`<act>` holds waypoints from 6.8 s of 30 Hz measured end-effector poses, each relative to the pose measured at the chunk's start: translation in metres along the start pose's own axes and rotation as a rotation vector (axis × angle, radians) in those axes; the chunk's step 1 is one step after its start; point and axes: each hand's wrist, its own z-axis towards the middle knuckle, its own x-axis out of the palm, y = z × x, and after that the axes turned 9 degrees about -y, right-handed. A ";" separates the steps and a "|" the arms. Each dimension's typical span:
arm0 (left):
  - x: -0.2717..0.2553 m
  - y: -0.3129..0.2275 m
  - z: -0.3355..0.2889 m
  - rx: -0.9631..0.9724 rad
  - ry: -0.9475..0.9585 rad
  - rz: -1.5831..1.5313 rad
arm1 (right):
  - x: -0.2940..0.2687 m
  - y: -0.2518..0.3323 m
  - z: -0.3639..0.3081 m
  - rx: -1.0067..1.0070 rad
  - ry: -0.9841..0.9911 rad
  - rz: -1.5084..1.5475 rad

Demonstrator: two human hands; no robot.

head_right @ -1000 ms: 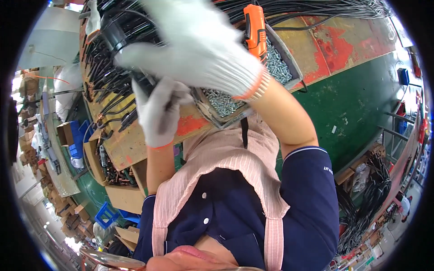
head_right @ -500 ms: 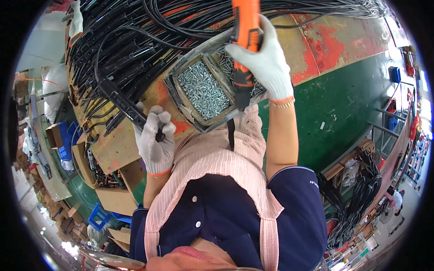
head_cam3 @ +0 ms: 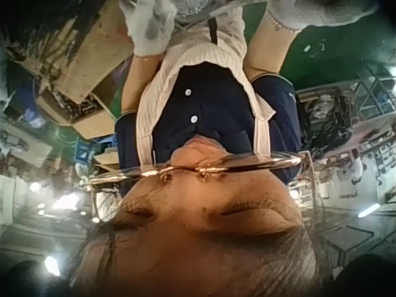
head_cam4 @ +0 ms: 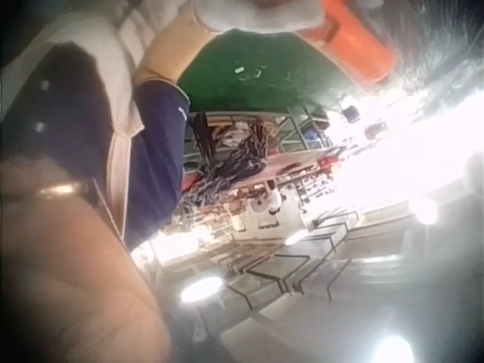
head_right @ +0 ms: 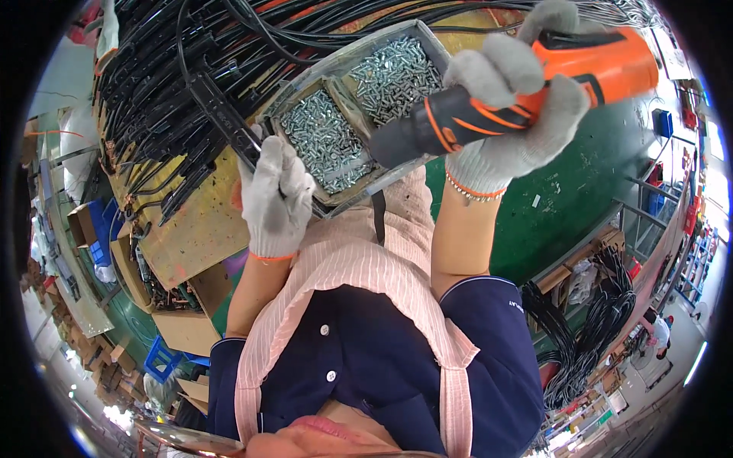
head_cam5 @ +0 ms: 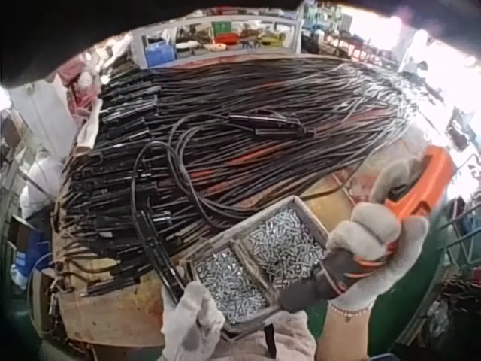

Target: The person attaches plastic housings to wire harnesses by driving screws into them with an electric screwdriver.

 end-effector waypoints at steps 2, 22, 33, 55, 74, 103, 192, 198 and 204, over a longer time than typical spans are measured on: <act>-0.002 -0.001 0.001 0.017 0.006 0.019 | 0.003 -0.002 -0.013 -0.154 -0.078 -0.221; -0.006 -0.002 0.005 0.001 0.055 0.045 | -0.012 -0.048 -0.040 -0.231 -0.181 -0.718; -0.006 -0.005 0.008 -0.088 0.023 0.029 | -0.010 -0.034 -0.032 -0.262 -0.217 -0.796; 0.003 -0.002 0.005 0.009 -0.013 0.073 | -0.019 -0.024 -0.025 -0.351 -0.398 -0.737; 0.001 0.009 0.009 0.051 -0.017 0.047 | -0.006 -0.014 -0.020 -0.262 -0.495 -0.464; 0.003 0.014 0.016 -0.201 -0.105 -0.325 | 0.029 -0.048 -0.027 -0.177 -0.154 -0.580; 0.014 0.003 0.012 0.004 -0.087 0.048 | 0.013 -0.068 -0.006 -0.183 -0.254 -0.493; 0.015 0.001 0.009 -0.033 -0.077 0.042 | 0.033 -0.069 -0.013 -0.181 -0.050 -0.636; 0.008 0.009 0.010 -0.033 -0.049 0.016 | 0.070 -0.092 -0.016 -0.118 -0.031 -0.838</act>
